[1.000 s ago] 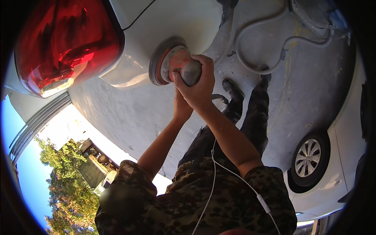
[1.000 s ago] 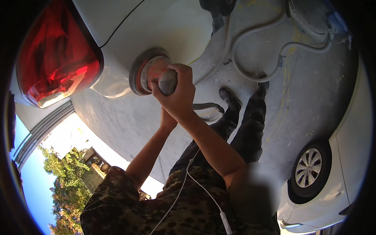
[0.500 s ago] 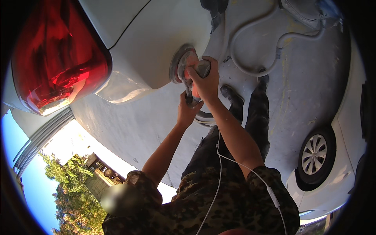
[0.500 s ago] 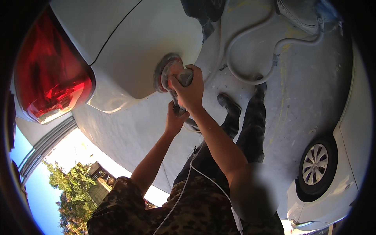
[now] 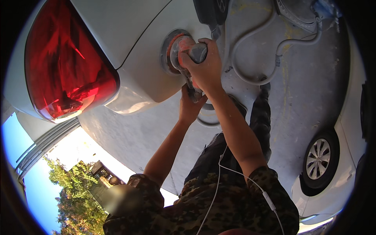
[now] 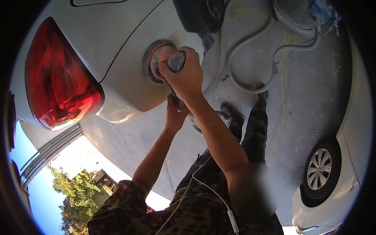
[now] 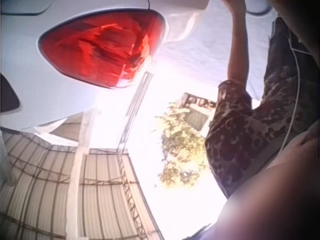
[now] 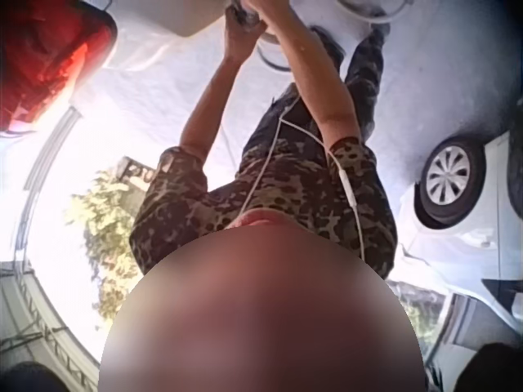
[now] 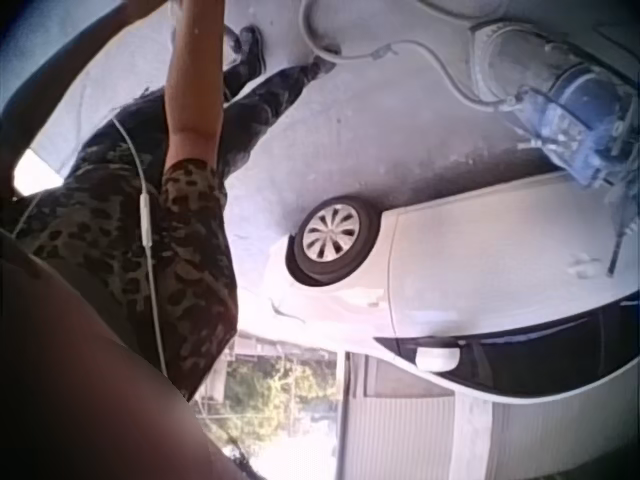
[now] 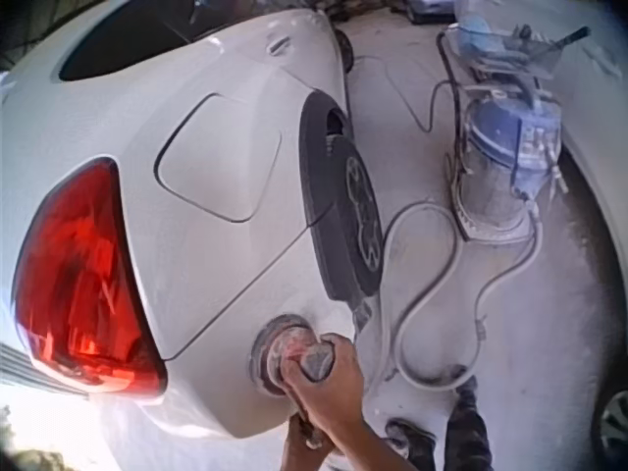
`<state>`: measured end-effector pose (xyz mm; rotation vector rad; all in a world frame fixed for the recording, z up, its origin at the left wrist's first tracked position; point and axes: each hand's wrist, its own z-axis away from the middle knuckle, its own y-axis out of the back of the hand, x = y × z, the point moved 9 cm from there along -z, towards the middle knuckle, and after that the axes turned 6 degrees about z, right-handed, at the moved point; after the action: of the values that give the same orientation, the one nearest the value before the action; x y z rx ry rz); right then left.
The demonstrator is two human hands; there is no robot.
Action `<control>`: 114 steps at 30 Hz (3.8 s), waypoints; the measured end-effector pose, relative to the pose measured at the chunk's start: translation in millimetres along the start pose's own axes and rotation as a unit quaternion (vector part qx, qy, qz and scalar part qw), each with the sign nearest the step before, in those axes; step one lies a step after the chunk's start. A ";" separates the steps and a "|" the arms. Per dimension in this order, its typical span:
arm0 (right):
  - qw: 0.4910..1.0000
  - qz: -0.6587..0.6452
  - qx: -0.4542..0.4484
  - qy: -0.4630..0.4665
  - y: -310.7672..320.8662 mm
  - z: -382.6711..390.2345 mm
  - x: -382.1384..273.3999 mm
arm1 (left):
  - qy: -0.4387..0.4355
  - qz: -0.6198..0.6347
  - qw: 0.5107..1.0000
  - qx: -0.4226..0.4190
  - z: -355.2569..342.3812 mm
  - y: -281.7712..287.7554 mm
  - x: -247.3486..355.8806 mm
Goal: The person uses an orbital sander to sand the rear bumper of a white car. They pause to swap the sanding disc, then continue sanding the same area.
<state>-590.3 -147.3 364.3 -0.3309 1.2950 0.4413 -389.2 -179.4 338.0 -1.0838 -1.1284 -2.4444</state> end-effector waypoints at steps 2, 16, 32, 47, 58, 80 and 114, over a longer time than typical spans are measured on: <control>0.999 0.004 -0.011 -0.042 0.0 5.3 11.0 | 0.016 0.021 1.000 -0.002 5.2 -1.6 -5.4; 0.996 0.050 0.017 0.071 11.1 -22.5 -33.7 | -0.019 0.040 0.999 -0.007 -8.6 -12.5 28.1; 0.999 0.018 -0.031 0.002 5.3 -6.6 -29.5 | 0.039 0.033 0.998 -0.031 0.4 -10.0 12.7; 0.998 -0.015 -0.067 -0.005 3.8 -28.3 -14.8 | 0.042 0.037 0.998 -0.011 -12.1 -13.6 16.4; 0.997 -0.004 -0.072 -0.008 5.1 -69.2 -26.9 | 0.066 0.045 0.997 0.016 -40.2 -20.2 41.5; 0.995 -0.030 -0.089 0.010 3.9 -97.3 -24.4 | 0.007 0.088 0.995 0.046 -52.4 -19.3 60.6; 0.955 -0.170 -0.235 -0.060 16.9 -132.1 -18.6 | 0.063 0.030 0.994 0.080 -48.3 -39.6 113.6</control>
<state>-714.2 -197.5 350.1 -0.8988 0.9776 0.4634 -513.1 -178.3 376.2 -0.8912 -1.2087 -2.2954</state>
